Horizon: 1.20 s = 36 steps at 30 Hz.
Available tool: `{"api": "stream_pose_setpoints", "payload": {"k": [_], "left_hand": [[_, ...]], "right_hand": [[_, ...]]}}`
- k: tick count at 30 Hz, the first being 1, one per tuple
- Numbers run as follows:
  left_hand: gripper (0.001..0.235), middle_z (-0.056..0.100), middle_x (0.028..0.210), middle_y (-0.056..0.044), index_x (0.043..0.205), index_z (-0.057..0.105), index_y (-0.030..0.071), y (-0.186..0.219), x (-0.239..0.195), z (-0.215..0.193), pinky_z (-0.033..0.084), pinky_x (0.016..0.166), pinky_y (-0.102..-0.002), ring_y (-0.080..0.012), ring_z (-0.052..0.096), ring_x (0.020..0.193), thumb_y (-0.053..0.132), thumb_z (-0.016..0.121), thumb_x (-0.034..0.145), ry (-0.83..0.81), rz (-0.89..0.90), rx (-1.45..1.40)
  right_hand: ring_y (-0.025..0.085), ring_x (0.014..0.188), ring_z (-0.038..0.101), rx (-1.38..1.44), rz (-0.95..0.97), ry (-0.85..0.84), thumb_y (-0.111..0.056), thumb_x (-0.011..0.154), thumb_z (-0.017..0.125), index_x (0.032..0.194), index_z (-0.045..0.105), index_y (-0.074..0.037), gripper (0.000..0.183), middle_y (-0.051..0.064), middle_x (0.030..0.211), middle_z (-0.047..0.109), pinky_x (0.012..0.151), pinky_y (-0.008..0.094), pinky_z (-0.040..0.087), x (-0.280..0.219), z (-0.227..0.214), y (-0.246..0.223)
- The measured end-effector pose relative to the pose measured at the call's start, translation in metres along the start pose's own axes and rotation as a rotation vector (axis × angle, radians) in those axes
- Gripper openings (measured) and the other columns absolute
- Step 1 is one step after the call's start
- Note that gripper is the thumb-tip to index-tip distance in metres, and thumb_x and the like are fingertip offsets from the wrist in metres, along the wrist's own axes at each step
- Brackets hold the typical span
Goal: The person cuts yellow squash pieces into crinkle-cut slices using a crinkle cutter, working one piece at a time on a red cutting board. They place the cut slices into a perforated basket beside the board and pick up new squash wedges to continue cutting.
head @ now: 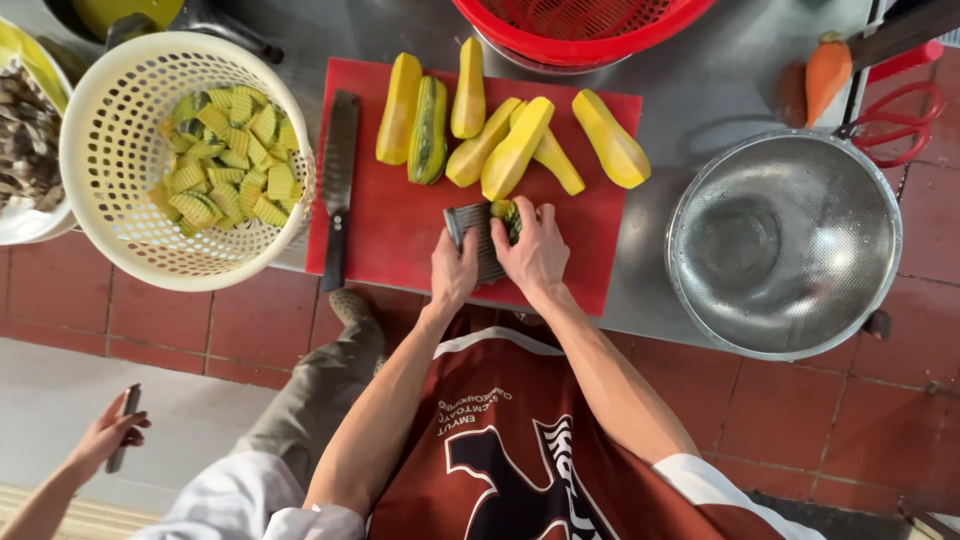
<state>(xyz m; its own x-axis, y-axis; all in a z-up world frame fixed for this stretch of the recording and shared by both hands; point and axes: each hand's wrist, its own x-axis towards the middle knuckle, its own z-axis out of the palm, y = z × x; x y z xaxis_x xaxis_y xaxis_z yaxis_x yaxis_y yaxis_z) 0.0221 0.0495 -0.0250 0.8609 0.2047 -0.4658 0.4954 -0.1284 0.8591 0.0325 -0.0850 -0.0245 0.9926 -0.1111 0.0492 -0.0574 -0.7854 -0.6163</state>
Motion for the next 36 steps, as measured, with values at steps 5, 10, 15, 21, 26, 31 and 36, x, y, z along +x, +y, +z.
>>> {"api": "stream_pose_setpoints", "payload": {"k": [5, 10, 15, 21, 26, 31, 36], "left_hand": [[0.031, 0.072, 0.090, -0.025, 0.114, 0.060, -0.001, -0.039, 0.015, 0.017, 0.055, 0.075, -0.046, -0.0374, 0.073, 0.084, 0.026, 0.060, 0.100, -0.004, 0.188, 0.184], [0.030, 0.071, 0.088, -0.025, 0.111, 0.058, -0.002, -0.034, 0.012, 0.016, 0.055, 0.073, -0.046, -0.0376, 0.073, 0.081, 0.026, 0.060, 0.101, -0.045, 0.141, 0.150], [0.026, 0.070, 0.084, -0.021, 0.115, 0.059, 0.000, -0.008, -0.004, 0.001, 0.055, 0.070, -0.042, -0.0259, 0.067, 0.074, 0.022, 0.059, 0.101, -0.047, 0.134, 0.108], [0.019, 0.071, 0.095, -0.012, 0.116, 0.061, 0.000, 0.037, -0.014, -0.092, 0.055, 0.072, -0.038, -0.0160, 0.063, 0.084, 0.010, 0.060, 0.100, 0.247, 0.357, 0.061], [0.021, 0.072, 0.103, -0.021, 0.121, 0.060, -0.003, 0.100, 0.000, -0.231, 0.054, 0.078, -0.045, -0.0313, 0.068, 0.089, 0.012, 0.059, 0.107, 0.564, 0.505, 0.228], [0.029, 0.070, 0.088, -0.030, 0.110, 0.059, -0.005, 0.111, 0.011, -0.326, 0.052, 0.070, -0.056, -0.0506, 0.069, 0.079, 0.022, 0.065, 0.107, 0.755, 0.303, 0.737], [0.030, 0.069, 0.085, -0.031, 0.116, 0.059, -0.006, 0.102, -0.019, -0.335, 0.051, 0.064, -0.056, -0.0517, 0.067, 0.079, 0.023, 0.067, 0.109, 0.725, 0.282, 0.773]], "right_hand": [[0.039, 0.085, 0.068, -0.075, 0.087, -0.006, -0.046, 0.091, 0.072, 0.128, 0.062, -0.019, 0.047, 0.016, 0.106, 0.058, 0.057, 0.053, 0.056, 0.011, 0.001, -0.015], [0.039, 0.087, 0.069, -0.007, 0.079, -0.016, -0.044, 0.097, 0.067, 0.131, 0.065, -0.021, 0.041, 0.014, 0.107, 0.059, 0.064, 0.053, 0.056, 0.002, 0.000, -0.015], [0.037, 0.085, 0.070, 0.107, 0.056, -0.018, -0.040, 0.097, 0.068, 0.135, 0.062, -0.019, 0.044, 0.013, 0.107, 0.060, 0.066, 0.050, 0.058, -0.004, -0.013, -0.037], [0.035, 0.094, 0.070, 0.315, -0.231, 0.044, -0.038, 0.097, 0.069, 0.130, 0.067, -0.019, 0.038, 0.013, 0.108, 0.065, 0.075, 0.045, 0.059, 0.024, -0.005, -0.146], [0.033, 0.101, 0.071, 0.518, -0.342, -0.109, -0.042, 0.099, 0.064, 0.133, 0.066, -0.016, 0.043, 0.014, 0.115, 0.068, 0.081, 0.042, 0.059, 0.056, 0.052, -0.271], [0.029, 0.098, 0.071, 0.358, -0.360, -0.166, -0.041, 0.100, 0.065, 0.130, 0.067, -0.017, 0.038, 0.012, 0.118, 0.067, 0.080, 0.041, 0.059, 0.058, 0.063, -0.252], [0.045, 0.099, 0.064, -0.265, -0.138, -0.283, -0.037, 0.086, 0.077, 0.132, 0.062, -0.015, 0.053, 0.023, 0.121, 0.055, 0.067, 0.052, 0.057, 0.027, 0.043, -0.095]]}}
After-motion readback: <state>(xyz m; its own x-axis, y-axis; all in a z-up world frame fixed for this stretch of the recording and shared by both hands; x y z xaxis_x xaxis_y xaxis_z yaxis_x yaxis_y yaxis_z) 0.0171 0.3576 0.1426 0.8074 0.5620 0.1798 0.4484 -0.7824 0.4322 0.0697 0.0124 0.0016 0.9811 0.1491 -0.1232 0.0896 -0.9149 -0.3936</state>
